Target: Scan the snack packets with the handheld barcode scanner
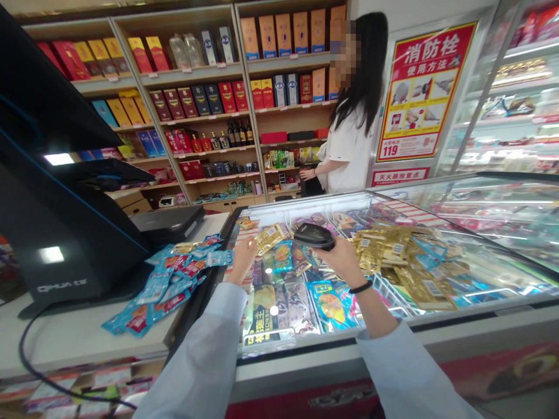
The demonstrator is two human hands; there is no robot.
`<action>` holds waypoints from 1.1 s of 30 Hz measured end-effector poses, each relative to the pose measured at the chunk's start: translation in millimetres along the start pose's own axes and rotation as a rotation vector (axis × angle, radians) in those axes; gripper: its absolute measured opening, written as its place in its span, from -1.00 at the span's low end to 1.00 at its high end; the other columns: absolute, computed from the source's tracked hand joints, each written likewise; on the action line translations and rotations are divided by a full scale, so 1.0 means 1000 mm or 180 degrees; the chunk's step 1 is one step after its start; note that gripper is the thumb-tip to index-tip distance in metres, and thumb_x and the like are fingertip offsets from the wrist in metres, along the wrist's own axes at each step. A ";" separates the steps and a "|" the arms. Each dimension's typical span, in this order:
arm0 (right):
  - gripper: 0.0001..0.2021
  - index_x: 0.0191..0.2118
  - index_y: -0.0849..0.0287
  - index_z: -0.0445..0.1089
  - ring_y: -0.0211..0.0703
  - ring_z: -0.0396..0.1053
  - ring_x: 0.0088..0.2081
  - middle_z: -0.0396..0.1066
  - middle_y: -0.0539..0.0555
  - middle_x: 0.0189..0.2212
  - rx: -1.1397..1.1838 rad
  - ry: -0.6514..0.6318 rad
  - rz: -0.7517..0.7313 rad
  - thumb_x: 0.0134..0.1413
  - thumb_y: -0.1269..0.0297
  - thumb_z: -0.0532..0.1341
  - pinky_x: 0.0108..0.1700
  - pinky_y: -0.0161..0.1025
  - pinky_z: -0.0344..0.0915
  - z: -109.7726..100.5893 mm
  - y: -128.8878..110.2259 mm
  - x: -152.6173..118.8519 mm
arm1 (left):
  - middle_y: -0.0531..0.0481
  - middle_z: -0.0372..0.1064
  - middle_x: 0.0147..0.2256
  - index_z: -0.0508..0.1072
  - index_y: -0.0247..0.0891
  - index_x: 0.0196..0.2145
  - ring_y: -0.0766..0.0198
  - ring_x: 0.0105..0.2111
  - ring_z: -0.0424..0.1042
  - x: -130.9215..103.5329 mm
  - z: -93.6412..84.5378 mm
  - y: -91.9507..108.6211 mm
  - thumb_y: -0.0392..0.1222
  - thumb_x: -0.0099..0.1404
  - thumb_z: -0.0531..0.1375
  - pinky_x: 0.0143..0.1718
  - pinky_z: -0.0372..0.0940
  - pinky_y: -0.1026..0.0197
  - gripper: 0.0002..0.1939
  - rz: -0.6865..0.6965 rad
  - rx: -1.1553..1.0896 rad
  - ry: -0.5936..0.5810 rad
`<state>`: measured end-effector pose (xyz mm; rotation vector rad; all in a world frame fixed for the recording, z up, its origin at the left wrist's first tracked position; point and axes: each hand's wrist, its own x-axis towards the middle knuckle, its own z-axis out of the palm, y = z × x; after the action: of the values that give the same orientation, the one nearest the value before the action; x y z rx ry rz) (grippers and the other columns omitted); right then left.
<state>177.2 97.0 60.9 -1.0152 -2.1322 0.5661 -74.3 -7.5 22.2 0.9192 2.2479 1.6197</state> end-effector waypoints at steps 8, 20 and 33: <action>-0.70 -0.35 0.22 0.54 0.11 0.50 -0.22 0.55 0.20 -0.40 -0.0042 0.0045 0.0085 -0.12 0.07 0.29 -0.36 -0.27 0.27 -0.001 -0.001 0.000 | -0.26 0.36 0.02 0.44 -0.35 -0.06 0.10 -0.17 0.48 0.002 0.001 -0.004 -0.19 0.24 0.07 -0.46 0.43 0.26 -0.65 0.0024 -0.0145 0.0062; -0.73 -0.40 0.21 0.53 0.09 0.50 -0.27 0.53 0.17 -0.47 0.0072 -0.0023 -0.0010 -0.13 0.08 0.29 -0.36 -0.28 0.26 0.002 0.001 -0.001 | -0.29 0.30 0.05 0.41 -0.39 -0.02 0.10 -0.16 0.47 0.000 0.003 -0.001 -0.22 0.27 0.04 -0.48 0.42 0.28 -0.64 0.0013 -0.0287 0.0063; -0.75 -0.40 0.21 0.53 0.04 0.49 -0.31 0.54 0.16 -0.45 0.0170 -0.0009 -0.0034 -0.16 0.12 0.30 -0.38 -0.28 0.26 0.003 0.001 0.000 | -0.21 0.39 -0.05 0.46 -0.35 -0.14 0.14 -0.20 0.48 -0.003 0.002 0.004 -0.22 0.26 0.07 -0.46 0.43 0.28 -0.72 0.0058 -0.0286 0.0104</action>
<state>175.5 97.5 57.8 -0.9737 -2.1125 0.6162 -69.6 -7.6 24.4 0.8994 2.1740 1.7404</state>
